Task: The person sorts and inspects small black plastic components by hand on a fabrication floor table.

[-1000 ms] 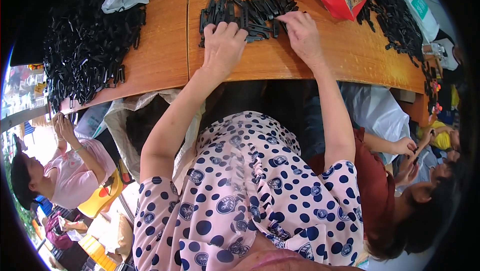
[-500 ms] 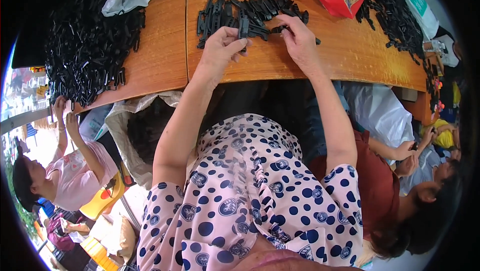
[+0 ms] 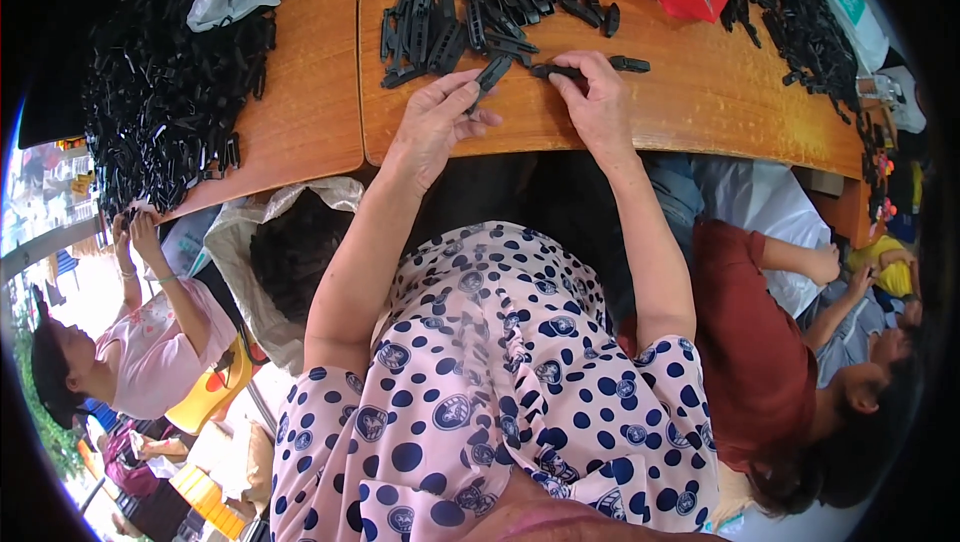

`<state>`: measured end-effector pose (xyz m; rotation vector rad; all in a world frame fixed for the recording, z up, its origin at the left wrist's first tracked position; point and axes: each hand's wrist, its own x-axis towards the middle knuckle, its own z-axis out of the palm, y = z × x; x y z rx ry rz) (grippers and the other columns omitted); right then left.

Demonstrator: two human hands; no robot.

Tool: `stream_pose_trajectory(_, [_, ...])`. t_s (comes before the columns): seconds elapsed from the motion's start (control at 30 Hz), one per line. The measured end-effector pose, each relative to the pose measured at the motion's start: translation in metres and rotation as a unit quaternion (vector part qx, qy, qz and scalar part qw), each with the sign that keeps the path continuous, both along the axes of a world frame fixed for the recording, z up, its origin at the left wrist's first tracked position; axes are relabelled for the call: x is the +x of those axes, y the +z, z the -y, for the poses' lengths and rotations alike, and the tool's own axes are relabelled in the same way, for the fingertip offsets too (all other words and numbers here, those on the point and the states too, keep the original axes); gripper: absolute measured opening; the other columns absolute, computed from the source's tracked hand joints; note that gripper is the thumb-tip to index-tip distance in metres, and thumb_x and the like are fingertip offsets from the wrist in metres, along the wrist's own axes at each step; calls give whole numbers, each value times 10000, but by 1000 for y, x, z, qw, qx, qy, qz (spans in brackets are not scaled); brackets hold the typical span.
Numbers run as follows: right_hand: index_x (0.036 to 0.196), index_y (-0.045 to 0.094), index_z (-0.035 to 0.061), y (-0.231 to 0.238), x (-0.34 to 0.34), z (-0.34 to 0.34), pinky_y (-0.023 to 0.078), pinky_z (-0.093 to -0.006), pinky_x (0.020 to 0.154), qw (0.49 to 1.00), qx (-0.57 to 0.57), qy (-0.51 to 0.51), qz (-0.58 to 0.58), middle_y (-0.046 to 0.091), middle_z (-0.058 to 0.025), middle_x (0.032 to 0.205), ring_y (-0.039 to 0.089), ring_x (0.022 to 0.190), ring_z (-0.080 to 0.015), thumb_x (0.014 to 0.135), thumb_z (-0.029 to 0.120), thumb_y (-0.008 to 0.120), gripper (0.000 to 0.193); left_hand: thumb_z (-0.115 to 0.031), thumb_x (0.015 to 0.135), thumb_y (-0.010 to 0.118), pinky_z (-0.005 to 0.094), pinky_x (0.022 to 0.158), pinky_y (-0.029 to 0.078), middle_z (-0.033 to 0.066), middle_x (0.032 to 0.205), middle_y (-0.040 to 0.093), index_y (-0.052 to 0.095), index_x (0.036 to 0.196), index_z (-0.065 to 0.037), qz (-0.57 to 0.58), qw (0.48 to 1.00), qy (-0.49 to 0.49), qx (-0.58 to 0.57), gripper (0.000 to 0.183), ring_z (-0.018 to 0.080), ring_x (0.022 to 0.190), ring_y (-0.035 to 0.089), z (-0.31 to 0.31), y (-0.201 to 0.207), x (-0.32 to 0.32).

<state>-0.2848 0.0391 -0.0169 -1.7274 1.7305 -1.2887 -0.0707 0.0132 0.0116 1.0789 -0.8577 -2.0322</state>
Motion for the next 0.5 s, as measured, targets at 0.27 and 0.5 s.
stream_pose_trajectory(0.27, [896,657,4,31,24,-21,506,-260,673,989,-68,70,109,669,-84,929,645,803,-169,776,-5,703,129,-257,967,541,205,655,489,99,1017,631,537,1232,30,91,991,-86,-40,391,133,775,630,2,-2,5])
stream_pose_trajectory(0.5, [873,638,9,15,27,-26,524,-310,679,974,-144,173,11,658,-100,864,639,796,-251,734,-37,699,158,-338,975,513,208,673,497,102,960,631,549,1183,43,75,986,-146,-28,435,131,766,627,0,-4,7])
